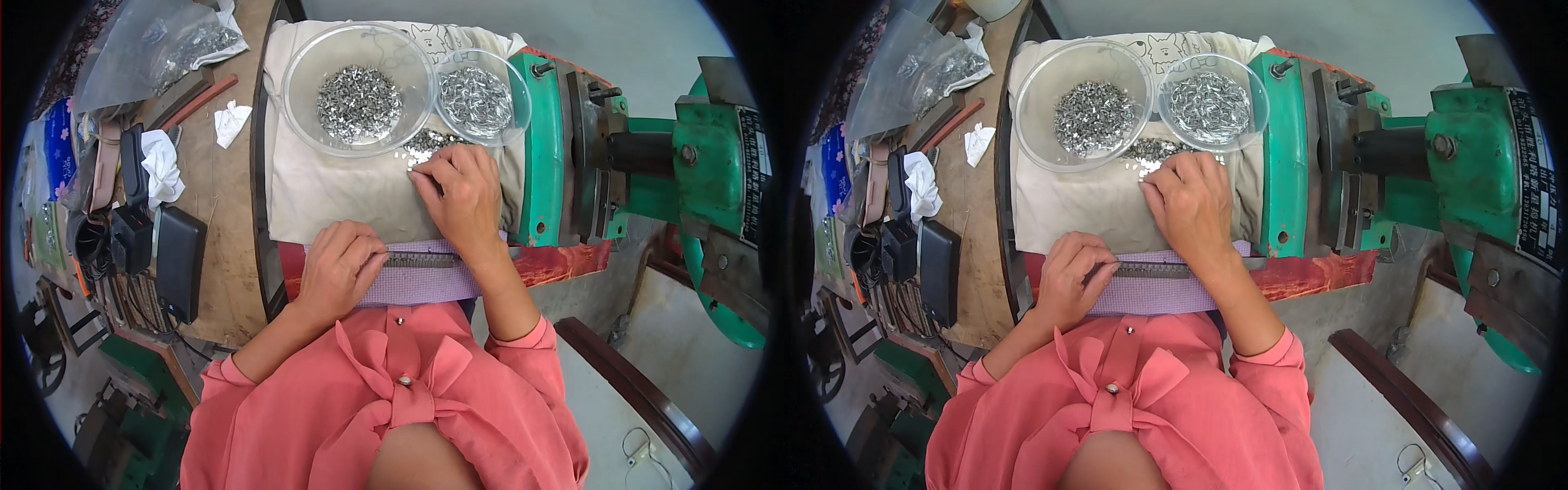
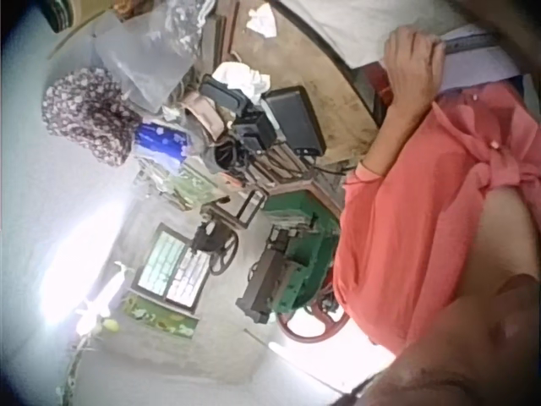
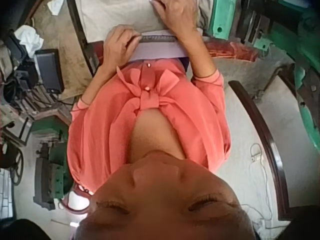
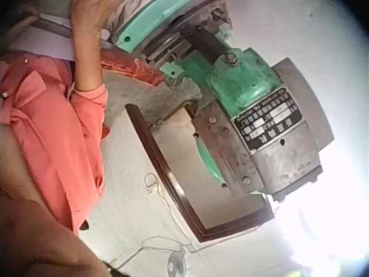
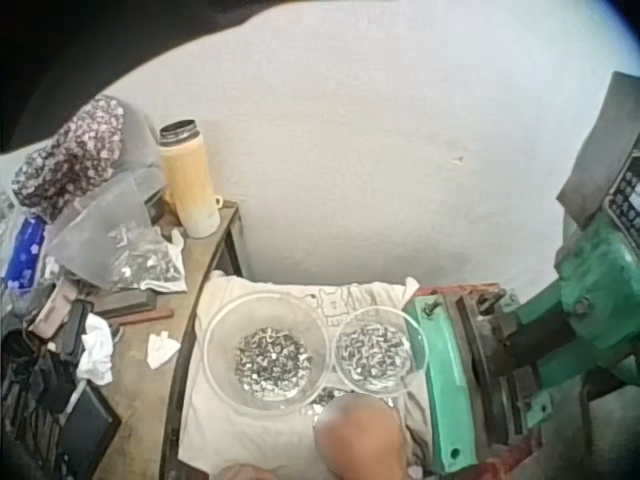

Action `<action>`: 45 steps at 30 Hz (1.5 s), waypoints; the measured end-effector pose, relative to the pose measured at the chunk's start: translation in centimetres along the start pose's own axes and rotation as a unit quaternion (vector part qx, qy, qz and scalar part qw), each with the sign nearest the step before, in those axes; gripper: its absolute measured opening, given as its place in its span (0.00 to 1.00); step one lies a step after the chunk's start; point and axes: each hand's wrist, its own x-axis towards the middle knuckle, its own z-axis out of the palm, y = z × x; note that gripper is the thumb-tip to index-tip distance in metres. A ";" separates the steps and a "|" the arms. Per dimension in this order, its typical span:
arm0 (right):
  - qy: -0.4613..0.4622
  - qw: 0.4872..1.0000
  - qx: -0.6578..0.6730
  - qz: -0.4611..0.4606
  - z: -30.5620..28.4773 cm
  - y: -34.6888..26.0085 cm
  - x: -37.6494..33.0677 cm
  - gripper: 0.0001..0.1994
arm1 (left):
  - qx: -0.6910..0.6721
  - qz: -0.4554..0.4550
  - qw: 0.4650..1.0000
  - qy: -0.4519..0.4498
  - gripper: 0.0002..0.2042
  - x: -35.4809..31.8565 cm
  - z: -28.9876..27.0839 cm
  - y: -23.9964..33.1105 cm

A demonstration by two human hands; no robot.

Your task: The person assembles small metal components by hand, placing them into a metal strip and using a green press machine to secure them. They repeatedly pick up components from a bowl, align them in the strip, and operate the press to complete the assembly.

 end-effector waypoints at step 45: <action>-0.048 0.996 0.072 0.008 -4.4 -2.9 -8.8 0.10 | 0.089 0.094 0.988 -0.077 0.09 0.3 1.4 0.3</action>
